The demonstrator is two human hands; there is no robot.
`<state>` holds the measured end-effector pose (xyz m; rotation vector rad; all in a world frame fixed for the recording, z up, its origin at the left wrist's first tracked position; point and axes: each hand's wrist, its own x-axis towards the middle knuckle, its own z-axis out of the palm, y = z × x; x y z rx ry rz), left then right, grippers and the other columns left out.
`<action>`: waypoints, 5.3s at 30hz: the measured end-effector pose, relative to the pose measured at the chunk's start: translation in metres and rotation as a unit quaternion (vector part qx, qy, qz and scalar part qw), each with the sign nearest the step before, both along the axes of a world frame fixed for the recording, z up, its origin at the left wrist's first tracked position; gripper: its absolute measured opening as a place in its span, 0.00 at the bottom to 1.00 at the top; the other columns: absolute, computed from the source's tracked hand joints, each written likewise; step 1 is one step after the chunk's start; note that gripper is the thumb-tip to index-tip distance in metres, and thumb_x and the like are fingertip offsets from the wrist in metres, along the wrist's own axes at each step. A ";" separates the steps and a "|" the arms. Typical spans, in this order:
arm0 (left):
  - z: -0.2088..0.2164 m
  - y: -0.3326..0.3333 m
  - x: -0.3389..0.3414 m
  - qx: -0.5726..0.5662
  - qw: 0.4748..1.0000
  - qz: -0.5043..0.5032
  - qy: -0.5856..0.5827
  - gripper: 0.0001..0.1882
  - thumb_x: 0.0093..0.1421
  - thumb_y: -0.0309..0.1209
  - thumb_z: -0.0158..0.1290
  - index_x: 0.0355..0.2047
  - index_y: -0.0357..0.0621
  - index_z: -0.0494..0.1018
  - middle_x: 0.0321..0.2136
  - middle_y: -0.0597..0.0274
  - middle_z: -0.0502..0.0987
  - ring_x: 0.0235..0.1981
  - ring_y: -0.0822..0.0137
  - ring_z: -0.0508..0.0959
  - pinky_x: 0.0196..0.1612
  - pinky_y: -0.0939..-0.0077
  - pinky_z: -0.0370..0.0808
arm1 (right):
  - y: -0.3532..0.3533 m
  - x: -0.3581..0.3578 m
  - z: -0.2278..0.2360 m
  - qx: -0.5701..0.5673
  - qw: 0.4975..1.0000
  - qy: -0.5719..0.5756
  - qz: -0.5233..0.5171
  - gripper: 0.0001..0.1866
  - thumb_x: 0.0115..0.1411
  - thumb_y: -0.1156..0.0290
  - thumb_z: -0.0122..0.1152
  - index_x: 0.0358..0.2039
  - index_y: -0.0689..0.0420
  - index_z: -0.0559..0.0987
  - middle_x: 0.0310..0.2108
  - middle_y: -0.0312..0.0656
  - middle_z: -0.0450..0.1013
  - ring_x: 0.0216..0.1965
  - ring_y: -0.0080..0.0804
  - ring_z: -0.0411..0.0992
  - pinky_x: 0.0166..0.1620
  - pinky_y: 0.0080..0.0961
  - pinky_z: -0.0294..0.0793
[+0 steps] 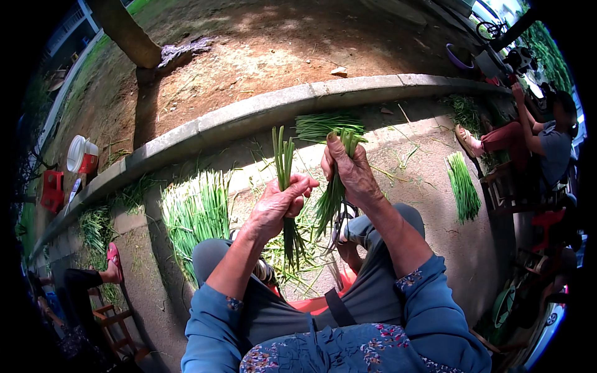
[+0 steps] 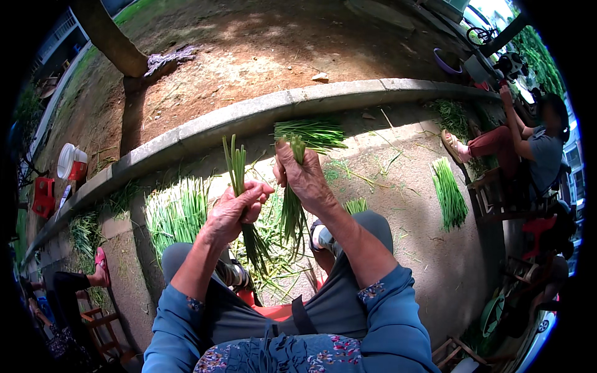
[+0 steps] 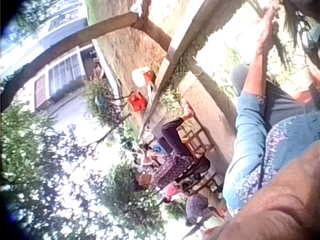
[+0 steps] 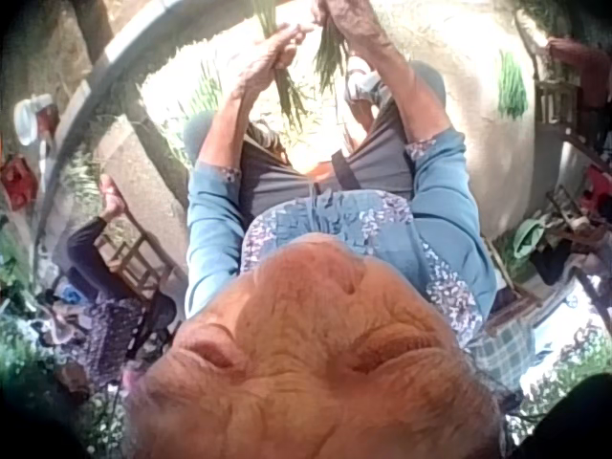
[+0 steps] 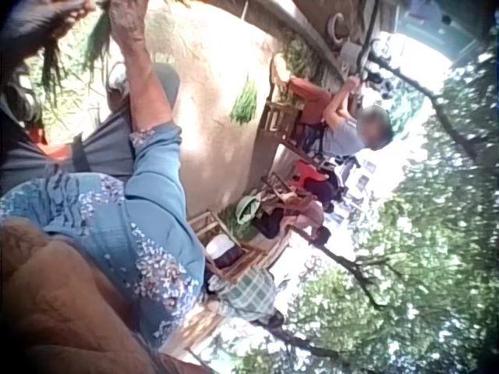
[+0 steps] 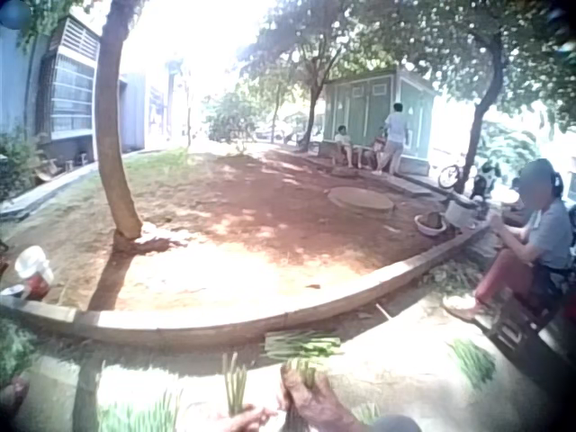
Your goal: The person sorts through a bundle of green stalks by hand, pulling individual blades from the group and organizing them into piles while sitting in an outdoor area.
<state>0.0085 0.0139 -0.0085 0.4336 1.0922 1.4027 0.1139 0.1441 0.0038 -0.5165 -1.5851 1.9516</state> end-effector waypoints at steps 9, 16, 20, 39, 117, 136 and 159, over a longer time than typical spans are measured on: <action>-0.009 -0.006 0.004 0.006 0.999 -0.051 -0.008 0.11 0.58 0.38 0.50 0.34 0.43 0.69 0.20 0.77 0.63 0.16 0.87 0.58 0.17 0.93 0.53 | -0.007 -0.001 0.003 0.023 0.995 -0.098 0.027 0.14 0.51 0.66 0.64 0.32 0.64 0.75 0.20 0.33 0.68 0.22 0.17 0.65 0.23 0.15 0.64; 0.002 0.000 0.004 0.045 0.998 -0.028 0.023 0.22 0.62 0.48 0.39 0.31 0.40 0.70 0.17 0.72 0.64 0.14 0.82 0.58 0.15 0.88 0.51 | -0.002 0.001 0.004 0.004 0.994 -0.111 0.004 0.15 0.50 0.66 0.64 0.32 0.65 0.75 0.22 0.35 0.71 0.22 0.17 0.66 0.23 0.16 0.64; -0.001 0.000 0.002 0.056 0.998 -0.026 0.034 0.25 0.61 0.51 0.39 0.32 0.39 0.70 0.19 0.69 0.68 0.14 0.81 0.62 0.17 0.89 0.58 | -0.004 0.001 0.010 -0.035 0.995 -0.093 0.007 0.12 0.52 0.67 0.62 0.31 0.63 0.76 0.20 0.34 0.71 0.15 0.13 0.61 0.16 0.13 0.57; -0.003 0.000 0.000 0.016 0.997 0.016 0.067 0.21 0.61 0.46 0.44 0.32 0.40 0.74 0.16 0.71 0.71 0.16 0.83 0.62 0.21 0.89 0.57 | 0.008 0.008 0.019 -0.051 0.997 -0.056 -0.033 0.09 0.57 0.67 0.55 0.30 0.60 0.74 0.16 0.32 0.67 0.11 0.13 0.53 0.15 0.14 0.53; -0.001 0.001 0.004 0.083 0.980 0.001 0.181 0.19 0.63 0.43 0.40 0.31 0.39 0.69 0.08 0.71 0.63 0.08 0.82 0.59 0.12 0.88 0.53 | 0.001 0.002 0.012 -0.025 0.996 -0.079 -0.038 0.11 0.57 0.65 0.56 0.33 0.59 0.76 0.21 0.35 0.72 0.11 0.12 0.56 0.14 0.12 0.52; 0.002 -0.001 -0.002 0.088 0.995 -0.038 0.040 0.23 0.64 0.47 0.37 0.30 0.40 0.70 0.09 0.76 0.55 0.11 0.83 0.51 0.14 0.86 0.47 | 0.002 0.003 0.007 0.017 0.998 -0.043 0.039 0.15 0.63 0.63 0.44 0.26 0.59 0.73 0.13 0.28 0.63 0.14 0.13 0.59 0.18 0.10 0.56; -0.008 -0.002 -0.004 -0.018 0.996 0.011 0.086 0.25 0.61 0.50 0.41 0.33 0.38 0.72 0.25 0.58 0.77 0.24 0.71 0.75 0.29 0.80 0.72 | 0.009 0.010 0.017 -0.051 0.996 -0.066 -0.022 0.08 0.57 0.68 0.55 0.31 0.60 0.76 0.22 0.35 0.72 0.11 0.13 0.58 0.13 0.12 0.54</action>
